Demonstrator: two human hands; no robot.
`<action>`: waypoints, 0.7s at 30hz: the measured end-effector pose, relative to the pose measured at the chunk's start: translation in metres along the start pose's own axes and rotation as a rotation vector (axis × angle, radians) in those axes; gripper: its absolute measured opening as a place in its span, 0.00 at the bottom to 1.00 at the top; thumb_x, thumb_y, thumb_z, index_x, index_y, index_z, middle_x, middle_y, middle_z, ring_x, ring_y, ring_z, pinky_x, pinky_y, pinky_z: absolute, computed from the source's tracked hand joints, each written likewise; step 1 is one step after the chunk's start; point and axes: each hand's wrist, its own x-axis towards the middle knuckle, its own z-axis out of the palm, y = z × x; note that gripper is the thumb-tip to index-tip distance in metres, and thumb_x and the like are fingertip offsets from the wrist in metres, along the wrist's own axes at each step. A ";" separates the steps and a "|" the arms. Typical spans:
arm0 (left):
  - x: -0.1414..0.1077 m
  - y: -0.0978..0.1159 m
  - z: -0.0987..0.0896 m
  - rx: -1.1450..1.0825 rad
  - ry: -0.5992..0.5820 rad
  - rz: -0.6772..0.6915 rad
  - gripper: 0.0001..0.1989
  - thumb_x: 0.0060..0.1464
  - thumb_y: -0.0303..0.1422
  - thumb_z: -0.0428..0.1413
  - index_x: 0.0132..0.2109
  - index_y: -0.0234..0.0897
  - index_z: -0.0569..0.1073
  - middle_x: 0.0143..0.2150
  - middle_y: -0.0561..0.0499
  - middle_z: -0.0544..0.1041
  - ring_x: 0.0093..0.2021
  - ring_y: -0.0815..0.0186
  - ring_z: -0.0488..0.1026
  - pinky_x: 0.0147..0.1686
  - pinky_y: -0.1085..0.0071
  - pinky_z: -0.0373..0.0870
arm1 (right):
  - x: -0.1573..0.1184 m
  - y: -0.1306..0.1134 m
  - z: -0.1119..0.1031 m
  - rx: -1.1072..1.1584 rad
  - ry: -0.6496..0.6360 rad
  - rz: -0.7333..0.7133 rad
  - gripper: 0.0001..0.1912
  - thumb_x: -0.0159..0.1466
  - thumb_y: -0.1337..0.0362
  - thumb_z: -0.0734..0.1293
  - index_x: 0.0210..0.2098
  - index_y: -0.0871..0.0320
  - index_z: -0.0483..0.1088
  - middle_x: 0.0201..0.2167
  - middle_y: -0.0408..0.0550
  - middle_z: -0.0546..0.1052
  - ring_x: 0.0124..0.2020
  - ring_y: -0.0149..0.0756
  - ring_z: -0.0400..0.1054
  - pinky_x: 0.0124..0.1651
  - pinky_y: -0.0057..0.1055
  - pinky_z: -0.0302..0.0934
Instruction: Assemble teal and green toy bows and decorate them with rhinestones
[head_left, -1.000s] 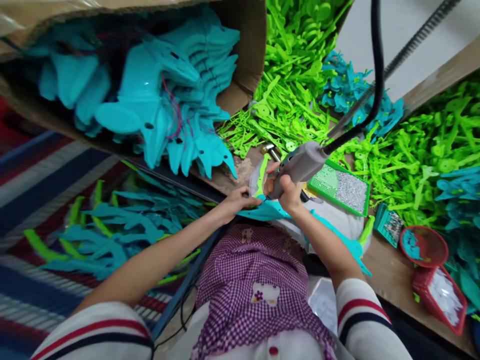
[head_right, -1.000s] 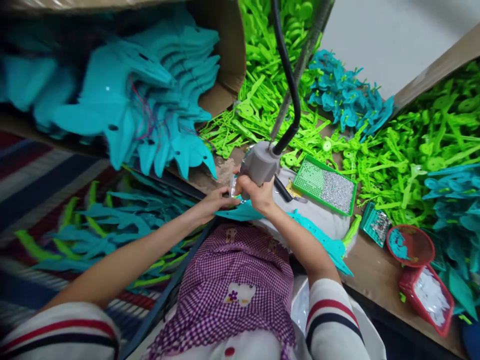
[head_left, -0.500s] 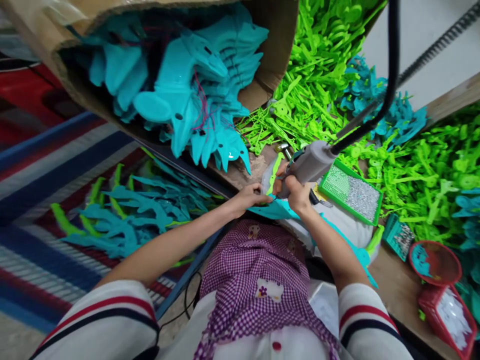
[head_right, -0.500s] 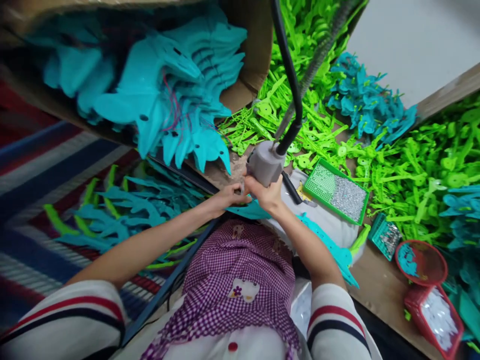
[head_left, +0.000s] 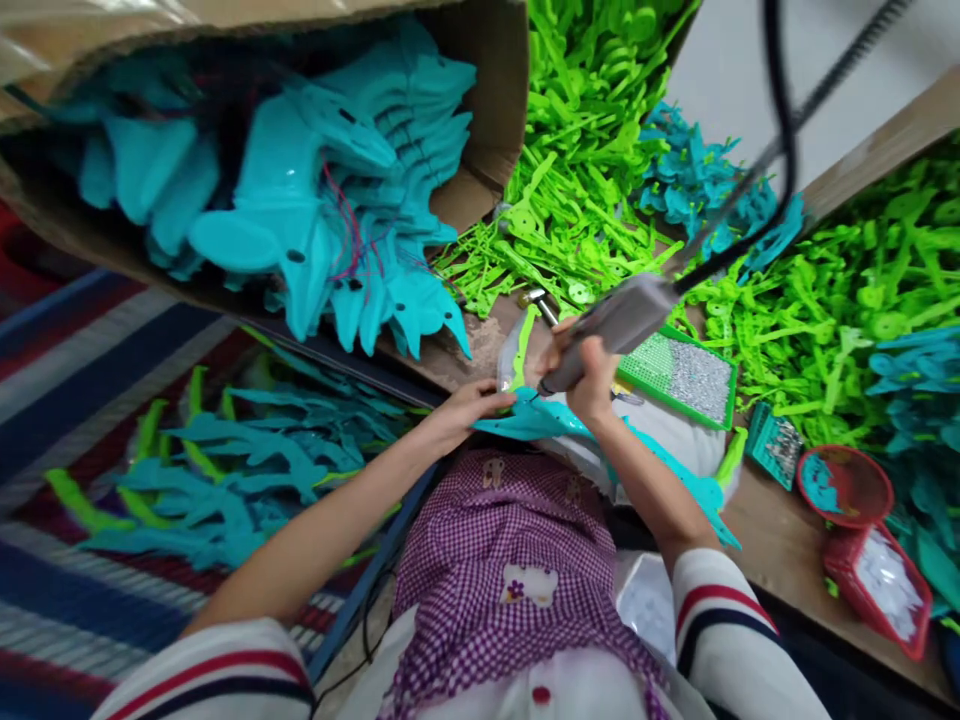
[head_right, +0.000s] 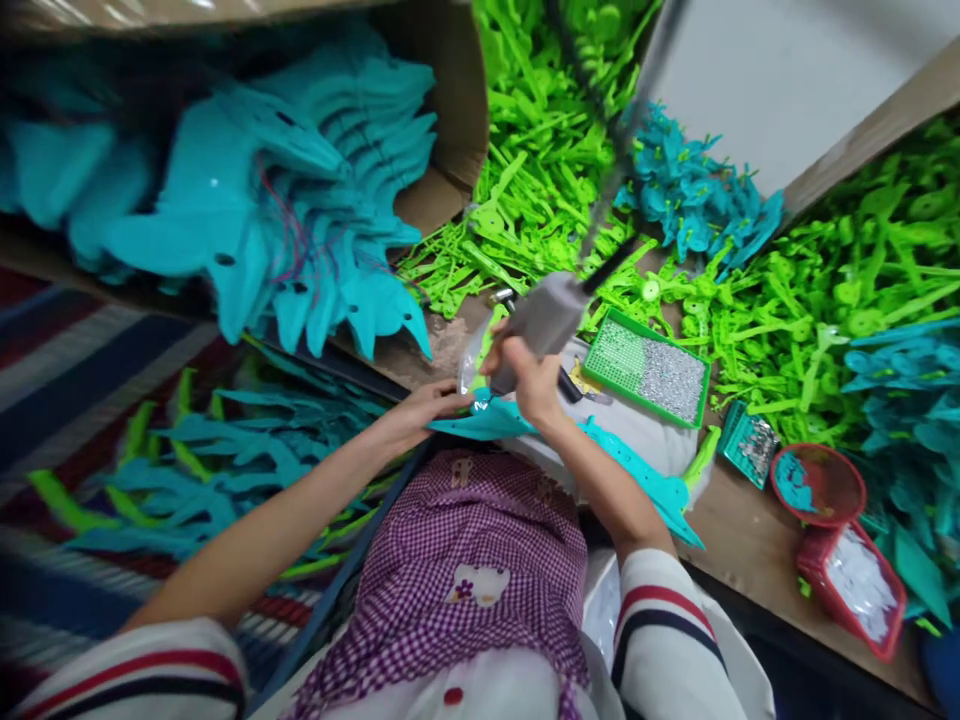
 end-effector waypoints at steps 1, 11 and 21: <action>-0.005 -0.003 0.000 -0.041 0.001 0.003 0.26 0.43 0.41 0.70 0.47 0.34 0.76 0.39 0.45 0.81 0.36 0.62 0.78 0.35 0.69 0.73 | 0.005 -0.011 -0.013 0.022 0.082 -0.076 0.31 0.55 0.30 0.61 0.29 0.52 0.67 0.17 0.39 0.67 0.20 0.35 0.69 0.25 0.34 0.66; -0.049 -0.051 0.001 0.559 0.388 0.449 0.21 0.50 0.45 0.66 0.50 0.44 0.77 0.54 0.49 0.75 0.50 0.59 0.76 0.51 0.68 0.74 | 0.056 -0.014 -0.160 -0.363 0.549 -0.198 0.27 0.58 0.35 0.61 0.32 0.54 0.70 0.15 0.36 0.65 0.14 0.30 0.62 0.21 0.30 0.56; -0.019 -0.055 -0.026 0.623 0.311 0.340 0.19 0.48 0.45 0.67 0.44 0.41 0.77 0.40 0.51 0.80 0.34 0.64 0.75 0.38 0.71 0.73 | 0.066 0.009 -0.175 -0.340 0.503 -0.176 0.28 0.58 0.35 0.62 0.32 0.55 0.72 0.15 0.38 0.66 0.17 0.31 0.64 0.24 0.31 0.61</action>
